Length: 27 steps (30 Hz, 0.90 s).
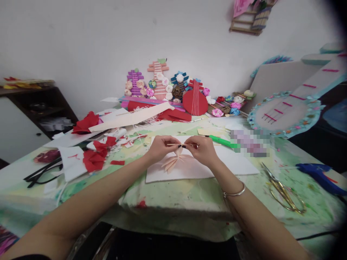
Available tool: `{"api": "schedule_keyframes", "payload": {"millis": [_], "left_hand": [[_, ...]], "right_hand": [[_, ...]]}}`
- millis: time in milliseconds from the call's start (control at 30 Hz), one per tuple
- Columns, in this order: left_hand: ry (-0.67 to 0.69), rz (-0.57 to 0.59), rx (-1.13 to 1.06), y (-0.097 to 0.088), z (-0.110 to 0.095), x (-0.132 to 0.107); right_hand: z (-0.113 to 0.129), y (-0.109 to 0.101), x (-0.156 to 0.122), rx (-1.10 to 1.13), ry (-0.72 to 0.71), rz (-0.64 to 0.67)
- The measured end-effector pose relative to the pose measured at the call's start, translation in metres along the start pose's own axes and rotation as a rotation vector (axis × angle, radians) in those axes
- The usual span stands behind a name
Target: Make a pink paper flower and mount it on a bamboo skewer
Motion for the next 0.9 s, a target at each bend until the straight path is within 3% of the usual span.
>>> {"api": "schedule_keyframes", "payload": {"millis": [400,900], "left_hand": [[0.152,0.009,0.138,0.002,-0.014,-0.003],[0.124,-0.008,0.196,-0.001,-0.014,-0.002]], "right_hand": [[0.002,0.001,-0.001,-0.028,0.022,0.020],[0.005,-0.002,-0.001,-0.016,0.043,-0.025]]}}
Point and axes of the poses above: each hand's wrist, its own x-axis towards the middle knuckle, its own y-axis out of the palm, z = x × y, the point moved 4 cm from there along x, towards the middle knuckle, and after that the axes turned 3 degrees about x, right-handed, at the moved point
